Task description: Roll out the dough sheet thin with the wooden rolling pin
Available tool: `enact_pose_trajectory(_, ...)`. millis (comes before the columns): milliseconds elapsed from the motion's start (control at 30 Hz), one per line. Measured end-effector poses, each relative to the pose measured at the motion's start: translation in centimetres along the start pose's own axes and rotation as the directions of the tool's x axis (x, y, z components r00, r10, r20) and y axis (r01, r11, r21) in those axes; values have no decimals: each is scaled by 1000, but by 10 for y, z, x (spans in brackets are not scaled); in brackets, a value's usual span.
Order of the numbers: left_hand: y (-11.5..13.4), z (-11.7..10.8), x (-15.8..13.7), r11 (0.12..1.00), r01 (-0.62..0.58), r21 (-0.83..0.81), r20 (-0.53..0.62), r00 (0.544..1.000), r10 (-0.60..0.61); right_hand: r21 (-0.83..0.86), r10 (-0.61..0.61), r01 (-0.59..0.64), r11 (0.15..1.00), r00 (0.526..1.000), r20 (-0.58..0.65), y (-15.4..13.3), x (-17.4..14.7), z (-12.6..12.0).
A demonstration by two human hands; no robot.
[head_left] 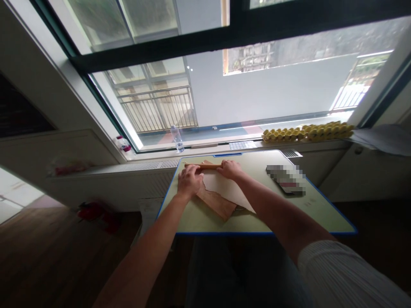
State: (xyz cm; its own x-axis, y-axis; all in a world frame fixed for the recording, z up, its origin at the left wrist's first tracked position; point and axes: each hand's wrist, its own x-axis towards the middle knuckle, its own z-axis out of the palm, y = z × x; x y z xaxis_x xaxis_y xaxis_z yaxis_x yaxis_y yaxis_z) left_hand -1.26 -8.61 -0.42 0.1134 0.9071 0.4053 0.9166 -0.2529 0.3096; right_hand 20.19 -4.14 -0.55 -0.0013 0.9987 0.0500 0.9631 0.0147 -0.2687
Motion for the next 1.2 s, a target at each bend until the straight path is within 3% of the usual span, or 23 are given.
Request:
enact_pose_trajectory(100, 20, -3, -16, 997, -56, -49, 14, 998, 57, 11, -11, 11, 1000, 1000, -14, 7, 6, -6)
enact_pose_trajectory(200, 54, 2, -46, 968, -213, -133, 124, 965, 230, 35, 25, -23, 999, 999, -38, 22, 5, -11)
enact_pose_trajectory(333, 102, 24, -84, 830, -488, -269, 272, 788, 552, 132, 74, -66, 989, 996, -53, 54, -4, -16)
enact_pose_trajectory(433, 123, 41, -90, 755, -611, -239, 242, 715, 656, 166, 105, -98, 981, 994, -34, 82, -16, -20)
enact_pose_trajectory(567, 127, 47, -78, 606, -779, -161, 179, 581, 794, 181, 149, -142, 973, 989, -25, 113, -37, -25)
enact_pose_trajectory(633, 124, 43, -72, 578, -799, -168, 192, 548, 814, 195, 153, -147, 970, 988, -15, 123, -47, -26)
enact_pose_trajectory(767, 125, 31, -66, 607, -761, -230, 262, 552, 792, 216, 162, -170, 961, 985, 53, 129, -59, -25)
enact_pose_trajectory(1000, 157, 38, -58, 712, -625, -320, 483, 539, 690, 406, 168, -252, 878, 958, 231, 134, -60, -24)
enact_pose_trajectory(1200, 186, 46, -34, 713, -626, -316, 583, 465, 667, 408, 228, -277, 870, 960, 166, 142, -77, -31)
